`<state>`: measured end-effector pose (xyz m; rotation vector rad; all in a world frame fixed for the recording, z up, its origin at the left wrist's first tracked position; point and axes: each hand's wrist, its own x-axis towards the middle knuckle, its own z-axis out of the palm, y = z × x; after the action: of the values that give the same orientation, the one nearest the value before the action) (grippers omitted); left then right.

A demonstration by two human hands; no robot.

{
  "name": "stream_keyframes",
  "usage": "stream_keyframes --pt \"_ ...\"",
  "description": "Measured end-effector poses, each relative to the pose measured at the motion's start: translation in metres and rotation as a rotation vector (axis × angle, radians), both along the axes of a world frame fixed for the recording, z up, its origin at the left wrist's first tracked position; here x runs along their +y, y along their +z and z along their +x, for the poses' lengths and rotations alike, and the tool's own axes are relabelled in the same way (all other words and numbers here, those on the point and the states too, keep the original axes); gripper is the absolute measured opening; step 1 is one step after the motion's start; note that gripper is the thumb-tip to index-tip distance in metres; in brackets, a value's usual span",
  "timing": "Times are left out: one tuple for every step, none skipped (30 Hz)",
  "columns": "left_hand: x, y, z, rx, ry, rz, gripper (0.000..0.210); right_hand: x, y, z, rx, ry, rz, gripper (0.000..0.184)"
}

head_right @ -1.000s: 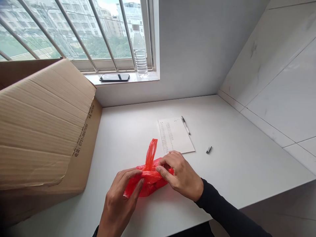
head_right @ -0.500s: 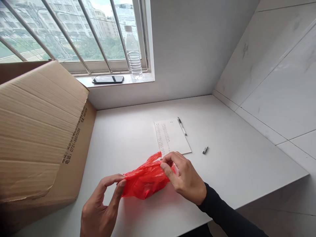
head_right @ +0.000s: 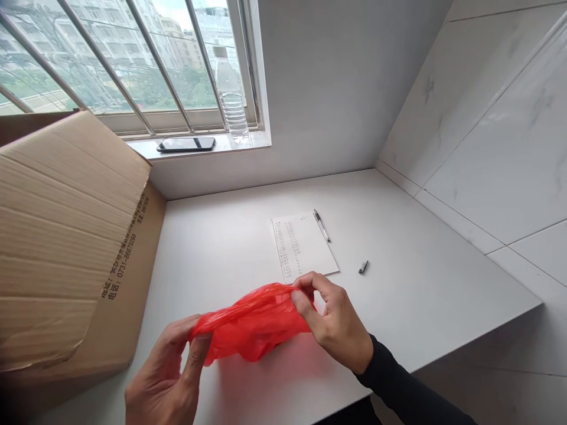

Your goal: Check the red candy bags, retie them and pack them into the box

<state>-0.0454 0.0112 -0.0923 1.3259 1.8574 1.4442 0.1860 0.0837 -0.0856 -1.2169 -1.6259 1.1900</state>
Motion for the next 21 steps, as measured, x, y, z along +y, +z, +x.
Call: stream_keyframes --pt "0.0 0.002 -0.002 -0.058 0.046 -0.027 0.018 0.001 -0.001 0.002 0.037 -0.029 -0.021 0.023" --pt "0.0 0.002 -0.003 -0.096 0.082 -0.044 0.021 0.002 -0.002 0.005 0.077 -0.047 -0.043 0.025" --pt "0.0 0.002 -0.004 -0.112 0.116 -0.045 0.023 0.002 -0.004 0.006 0.113 -0.056 -0.066 0.027" --pt "0.001 0.001 -0.005 -0.105 0.142 -0.033 0.024 0.003 -0.006 0.008 0.144 -0.06 -0.087 0.028" --pt "0.002 -0.001 -0.005 -0.086 0.16 -0.015 0.024 0.003 -0.008 0.009 0.167 -0.065 -0.104 0.029" --pt "0.002 -0.003 -0.005 -0.059 0.171 0.014 0.022 0.003 -0.01 0.009 0.18 -0.069 -0.118 0.029" --pt "0.002 -0.005 -0.005 -0.032 0.172 0.048 0.02 0.003 -0.011 0.009 0.191 -0.074 -0.126 0.029" --pt "0.002 -0.006 -0.005 -0.008 0.16 0.078 0.017 0.003 -0.012 0.008 0.2 -0.078 -0.131 0.029" --pt "0.002 -0.006 -0.005 0.009 0.136 0.099 0.013 0.003 -0.012 0.007 0.208 -0.082 -0.131 0.029" --pt "0.001 -0.006 -0.004 0.025 0.111 0.123 0.011 0.002 -0.012 0.007 0.213 -0.086 -0.127 0.028" --pt "0.0 -0.004 -0.005 0.041 0.088 0.149 0.009 0.002 -0.011 0.006 0.215 -0.089 -0.121 0.027" --pt "-0.002 -0.002 -0.005 0.049 0.061 0.167 0.009 0.002 -0.01 0.006 0.214 -0.093 -0.112 0.026" --pt "-0.004 0.002 -0.006 0.053 0.032 0.187 0.011 0.002 -0.008 0.006 0.21 -0.095 -0.104 0.025" --pt "-0.005 0.005 -0.006 0.055 0.002 0.204 0.013 0.002 -0.007 0.006 0.206 -0.094 -0.1 0.025" --pt "-0.007 0.009 -0.007 0.058 -0.029 0.213 0.015 0.001 -0.006 0.006 0.202 -0.091 -0.1 0.024" --pt "-0.009 0.012 -0.007 0.065 -0.059 0.212 0.017 0.0 -0.005 0.006 0.194 -0.093 -0.096 0.023" --pt "-0.011 0.015 -0.006 0.076 -0.075 0.208 0.019 -0.002 -0.004 0.006 0.181 -0.113 -0.077 0.021" --pt "-0.013 0.016 -0.006 0.098 -0.06 0.219 0.02 -0.006 -0.001 0.005 0.163 -0.156 -0.033 0.018" --pt "-0.015 0.017 -0.004 0.12 -0.02 0.239 0.022 -0.01 0.002 0.004 0.146 -0.218 0.047 0.015" --pt "-0.017 0.018 -0.002 0.13 0.013 0.256 0.023 -0.016 0.006 0.002 0.139 -0.288 0.162 0.013" --pt "-0.019 0.018 0.0 0.124 0.026 0.267 0.024 -0.021 0.012 0.001 0.145 -0.342 0.289 0.015"
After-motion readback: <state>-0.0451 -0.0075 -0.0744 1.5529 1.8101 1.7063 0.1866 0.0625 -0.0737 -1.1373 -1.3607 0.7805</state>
